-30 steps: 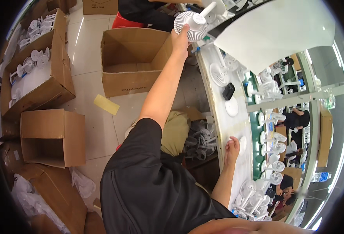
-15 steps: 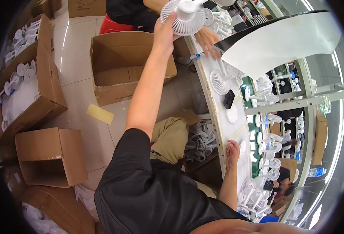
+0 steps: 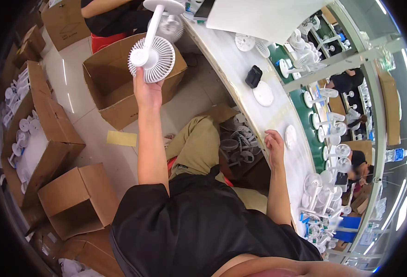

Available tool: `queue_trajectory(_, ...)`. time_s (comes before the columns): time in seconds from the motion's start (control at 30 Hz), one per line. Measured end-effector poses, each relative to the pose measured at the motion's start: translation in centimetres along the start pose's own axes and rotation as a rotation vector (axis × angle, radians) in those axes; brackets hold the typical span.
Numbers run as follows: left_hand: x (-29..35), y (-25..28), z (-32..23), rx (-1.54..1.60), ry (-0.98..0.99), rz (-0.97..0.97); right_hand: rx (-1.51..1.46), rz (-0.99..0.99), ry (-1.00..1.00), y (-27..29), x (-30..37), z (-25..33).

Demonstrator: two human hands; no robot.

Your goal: Assembling small portable fans by hand at a factory workbench.

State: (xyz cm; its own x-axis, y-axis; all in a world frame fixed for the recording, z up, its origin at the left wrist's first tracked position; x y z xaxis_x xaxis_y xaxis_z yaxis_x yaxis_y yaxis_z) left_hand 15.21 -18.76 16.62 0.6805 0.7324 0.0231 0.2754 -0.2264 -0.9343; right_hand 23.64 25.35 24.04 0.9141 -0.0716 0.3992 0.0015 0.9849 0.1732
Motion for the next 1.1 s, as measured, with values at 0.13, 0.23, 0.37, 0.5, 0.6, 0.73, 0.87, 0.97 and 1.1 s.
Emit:
queue_trajectory(0.13,-0.6,-1.5,2.1,-0.026,-0.003,0.009,0.02,0.04,0.022,-3.1,-1.5,-1.2)
queue_trajectory(0.23,-1.6,-3.2,4.6,-0.001,-0.015,-0.047,0.016,0.079,0.053,-5.5,-2.2,-1.7)
queue_trajectory(0.37,-4.5,-3.7,10.1,-0.06,-0.101,-0.071,-0.015,0.124,0.119,-8.5,-3.0,-1.9)
queue_trajectory(0.5,-3.7,-7.1,13.0,-0.41,-0.097,-0.207,-0.033,0.121,0.139,-10.8,-3.4,-2.0)
queue_trajectory(0.6,-4.7,-8.3,14.0,-0.575,0.066,-0.129,-0.05,0.142,0.138,-12.0,-3.2,-1.8)
queue_trajectory(0.73,-6.7,-8.2,12.9,-0.952,0.211,0.042,-0.073,0.145,0.155,-13.9,-3.4,-1.9)
queue_trajectory(0.87,-10.7,-6.1,7.9,-1.665,-0.011,0.33,-0.083,0.101,0.177,-16.7,-2.8,-2.6)
queue_trajectory(0.97,-13.3,-3.4,6.9,-1.768,-0.23,0.427,0.049,0.072,0.267,-19.1,-2.7,-2.5)
queue_trajectory(1.1,-15.8,0.0,1.1,-1.371,-0.322,0.521,0.014,-0.004,0.302,-24.3,-1.3,-2.6)
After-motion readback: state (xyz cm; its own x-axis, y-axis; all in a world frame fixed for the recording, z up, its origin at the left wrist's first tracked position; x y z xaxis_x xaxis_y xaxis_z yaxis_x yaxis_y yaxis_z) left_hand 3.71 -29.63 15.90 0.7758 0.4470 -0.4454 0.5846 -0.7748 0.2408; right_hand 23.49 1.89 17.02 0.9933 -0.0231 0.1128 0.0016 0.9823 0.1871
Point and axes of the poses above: each hand's wrist, its own x-axis away from the middle knuckle, its own y-axis out of the back of the hand, z = x × y, the point moved 2 cm from there along -x, towards the middle knuckle, and after that the axes turned 15 degrees about -y, right-handed, at the moved point
